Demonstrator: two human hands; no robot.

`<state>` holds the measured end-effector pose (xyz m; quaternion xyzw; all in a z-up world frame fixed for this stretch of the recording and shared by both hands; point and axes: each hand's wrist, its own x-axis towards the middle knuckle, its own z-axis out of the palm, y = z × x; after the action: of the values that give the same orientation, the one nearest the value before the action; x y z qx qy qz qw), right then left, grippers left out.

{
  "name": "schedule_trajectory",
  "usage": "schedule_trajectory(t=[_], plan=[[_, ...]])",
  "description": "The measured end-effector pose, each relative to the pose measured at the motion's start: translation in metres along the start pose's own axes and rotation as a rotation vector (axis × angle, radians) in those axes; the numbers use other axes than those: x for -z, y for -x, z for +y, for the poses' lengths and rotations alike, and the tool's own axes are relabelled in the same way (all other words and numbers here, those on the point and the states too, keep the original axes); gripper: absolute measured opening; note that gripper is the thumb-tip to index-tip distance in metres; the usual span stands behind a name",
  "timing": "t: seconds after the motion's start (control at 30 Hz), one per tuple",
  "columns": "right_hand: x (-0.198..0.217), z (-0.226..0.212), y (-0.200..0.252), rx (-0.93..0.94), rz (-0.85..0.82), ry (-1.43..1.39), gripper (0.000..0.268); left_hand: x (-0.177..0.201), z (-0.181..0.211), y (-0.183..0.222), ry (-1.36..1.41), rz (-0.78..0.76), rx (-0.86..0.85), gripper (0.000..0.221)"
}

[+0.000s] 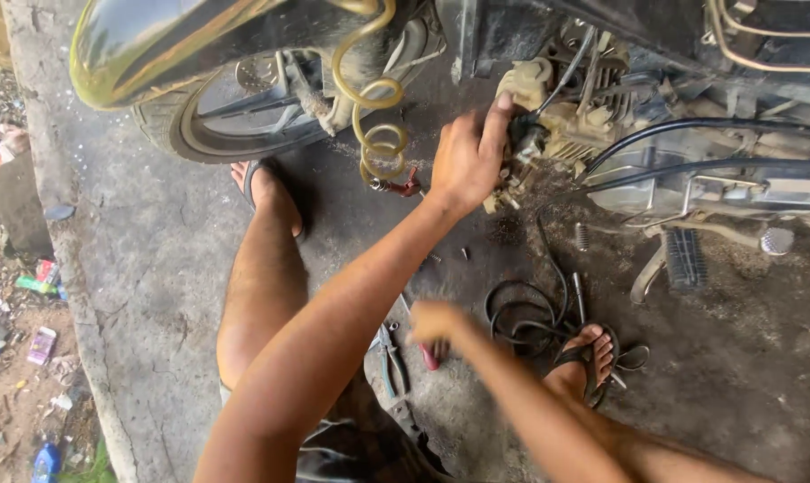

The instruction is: The person works on the carburetor of a scooter, holding the component and fitting it against the engine intake by hand. They use pliers and a screwdriver to loosen and tighten fasteners, reposition the carburetor, and press it into place on the motorcycle body.

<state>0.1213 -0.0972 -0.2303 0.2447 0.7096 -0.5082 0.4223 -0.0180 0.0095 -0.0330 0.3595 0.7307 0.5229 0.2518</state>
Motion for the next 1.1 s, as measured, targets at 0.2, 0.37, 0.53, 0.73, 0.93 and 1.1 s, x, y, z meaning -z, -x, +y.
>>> schedule_trajectory(t=[0.2, 0.37, 0.53, 0.73, 0.93, 1.1], plan=[[-0.144, 0.095, -0.142, 0.114, 0.344, 0.65, 0.021, -0.007, -0.001, -0.001, 0.09, 0.028, -0.118, 0.061], [-0.054, 0.085, -0.119, 0.091, 0.391, 0.6, 0.023, -0.012, -0.002, -0.007, 0.134, -0.217, -0.066, 0.076], [-0.031, 0.091, -0.096, 0.245, 0.222, 0.436, 0.032, -0.015, 0.004, -0.005, 0.316, -0.485, -0.071, 0.082], [0.01, 0.055, 0.03, 0.626, 0.16, 0.232, 0.049, -0.02, 0.013, -0.009, 0.382, -0.559, 0.043, 0.077], [0.075, -0.007, 0.225, 0.744, 0.003, 0.015, 0.044, -0.026, -0.009, -0.035, 0.318, -0.7, -0.001, 0.082], [0.095, -0.053, 0.308, 0.861, 0.22, -0.399, 0.031, -0.039, -0.029, -0.043, 0.308, -0.618, -0.131, 0.099]])
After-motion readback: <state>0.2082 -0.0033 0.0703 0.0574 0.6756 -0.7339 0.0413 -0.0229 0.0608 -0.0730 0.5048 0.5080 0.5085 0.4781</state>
